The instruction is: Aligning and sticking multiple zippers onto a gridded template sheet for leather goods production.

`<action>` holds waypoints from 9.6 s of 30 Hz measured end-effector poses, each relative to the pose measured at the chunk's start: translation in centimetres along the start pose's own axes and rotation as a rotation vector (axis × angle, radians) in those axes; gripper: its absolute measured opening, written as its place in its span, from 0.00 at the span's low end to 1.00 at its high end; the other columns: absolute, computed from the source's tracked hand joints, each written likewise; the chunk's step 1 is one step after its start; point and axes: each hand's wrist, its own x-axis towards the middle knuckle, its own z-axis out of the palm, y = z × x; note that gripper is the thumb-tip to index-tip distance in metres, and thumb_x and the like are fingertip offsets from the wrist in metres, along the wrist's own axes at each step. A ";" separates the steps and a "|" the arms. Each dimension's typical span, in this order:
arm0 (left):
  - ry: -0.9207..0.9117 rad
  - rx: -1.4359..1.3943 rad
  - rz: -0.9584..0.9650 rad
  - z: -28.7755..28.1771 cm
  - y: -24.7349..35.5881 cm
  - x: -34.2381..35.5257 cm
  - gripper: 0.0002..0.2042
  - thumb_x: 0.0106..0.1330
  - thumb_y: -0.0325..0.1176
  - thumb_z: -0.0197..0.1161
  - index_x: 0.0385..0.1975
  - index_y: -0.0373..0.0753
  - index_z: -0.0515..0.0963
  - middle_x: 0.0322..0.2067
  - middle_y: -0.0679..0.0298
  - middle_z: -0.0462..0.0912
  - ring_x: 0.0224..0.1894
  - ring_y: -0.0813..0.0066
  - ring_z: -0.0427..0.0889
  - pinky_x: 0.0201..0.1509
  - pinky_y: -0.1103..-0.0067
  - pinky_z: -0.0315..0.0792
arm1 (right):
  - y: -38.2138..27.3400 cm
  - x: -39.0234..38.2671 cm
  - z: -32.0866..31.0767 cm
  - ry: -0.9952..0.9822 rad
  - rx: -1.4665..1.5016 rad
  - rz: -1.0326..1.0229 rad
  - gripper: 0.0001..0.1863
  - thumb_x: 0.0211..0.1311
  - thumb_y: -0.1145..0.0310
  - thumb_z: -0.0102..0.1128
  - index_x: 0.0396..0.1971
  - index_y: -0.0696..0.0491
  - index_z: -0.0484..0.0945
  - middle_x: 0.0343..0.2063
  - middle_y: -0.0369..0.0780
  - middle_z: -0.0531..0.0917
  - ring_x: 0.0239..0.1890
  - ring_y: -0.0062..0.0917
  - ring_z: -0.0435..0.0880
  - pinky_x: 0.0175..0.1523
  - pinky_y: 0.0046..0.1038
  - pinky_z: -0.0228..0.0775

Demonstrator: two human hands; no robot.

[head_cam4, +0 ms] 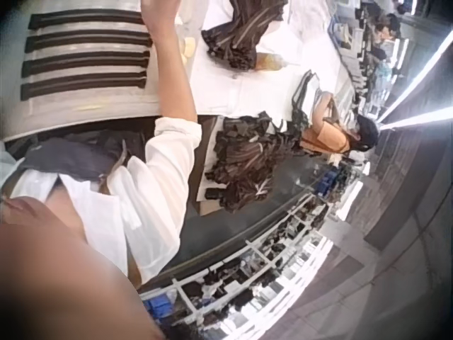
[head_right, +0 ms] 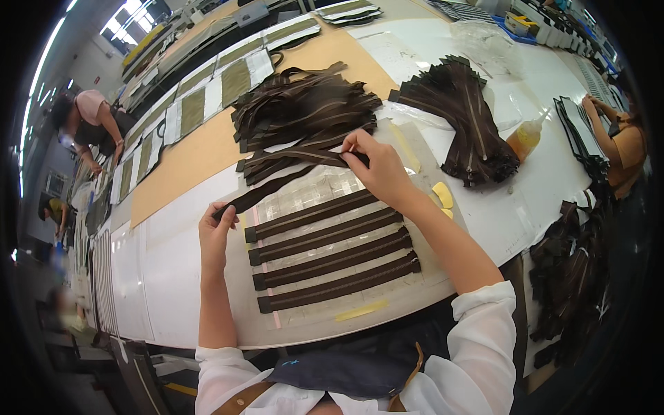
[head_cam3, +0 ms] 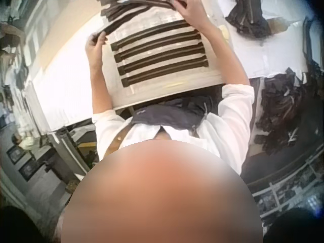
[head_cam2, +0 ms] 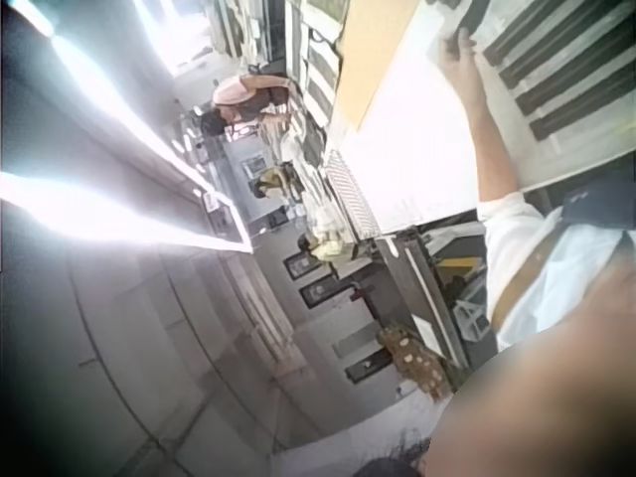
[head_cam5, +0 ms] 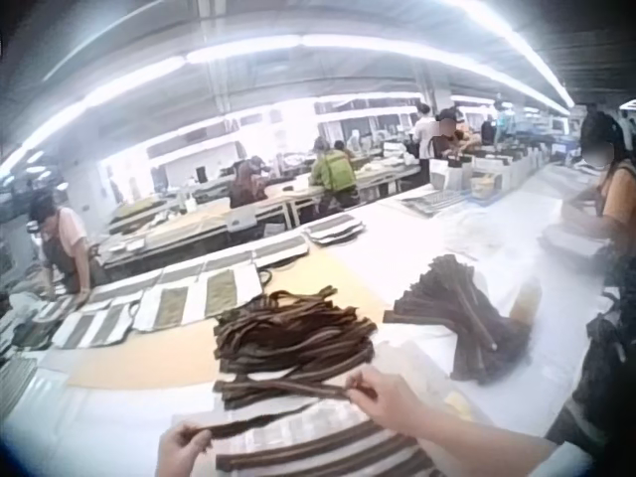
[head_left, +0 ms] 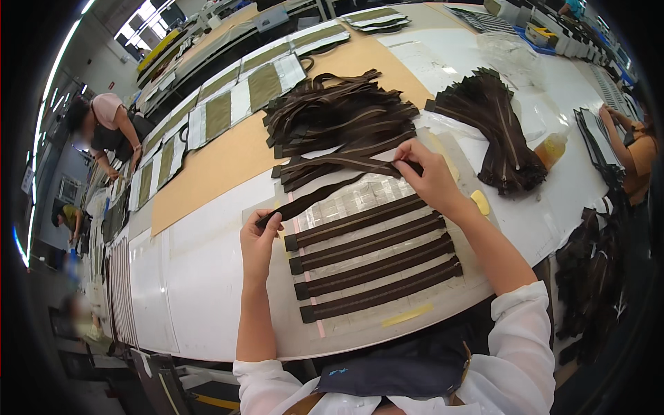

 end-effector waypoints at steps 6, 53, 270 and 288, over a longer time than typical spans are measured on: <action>0.024 -0.013 -0.114 -0.4 -3.4 1.1 0.11 0.75 0.37 0.66 0.45 0.35 0.81 0.31 0.69 0.83 0.33 0.84 0.78 0.40 0.83 0.72 | 3.9 -0.7 0.6 -0.348 -0.214 0.192 0.10 0.66 0.72 0.67 0.44 0.57 0.79 0.27 0.46 0.86 0.36 0.43 0.86 0.43 0.37 0.75; 0.218 0.016 -0.066 -0.9 -6.0 2.0 0.07 0.72 0.31 0.68 0.42 0.35 0.84 0.30 0.72 0.81 0.31 0.87 0.73 0.39 0.86 0.70 | 3.4 1.4 -1.3 -0.294 -0.204 0.357 0.08 0.64 0.71 0.71 0.38 0.57 0.81 0.30 0.37 0.85 0.35 0.20 0.82 0.43 0.23 0.72; 0.003 1.115 0.357 1.1 -6.7 -3.7 0.27 0.62 0.19 0.58 0.65 0.36 0.76 0.66 0.59 0.78 0.68 0.56 0.74 0.75 0.62 0.65 | 4.0 -3.4 -4.5 -0.655 0.145 0.409 0.38 0.81 0.48 0.46 0.78 0.58 0.54 0.77 0.45 0.62 0.81 0.31 0.55 0.84 0.38 0.40; 0.026 0.979 0.381 1.3 -5.9 -2.6 0.26 0.61 0.15 0.53 0.57 0.43 0.83 0.59 0.60 0.81 0.64 0.63 0.76 0.82 0.59 0.51 | -0.3 -13.2 -14.9 -0.079 -0.610 0.478 0.10 0.65 0.68 0.70 0.35 0.60 0.81 0.28 0.39 0.80 0.30 0.24 0.78 0.39 0.26 0.72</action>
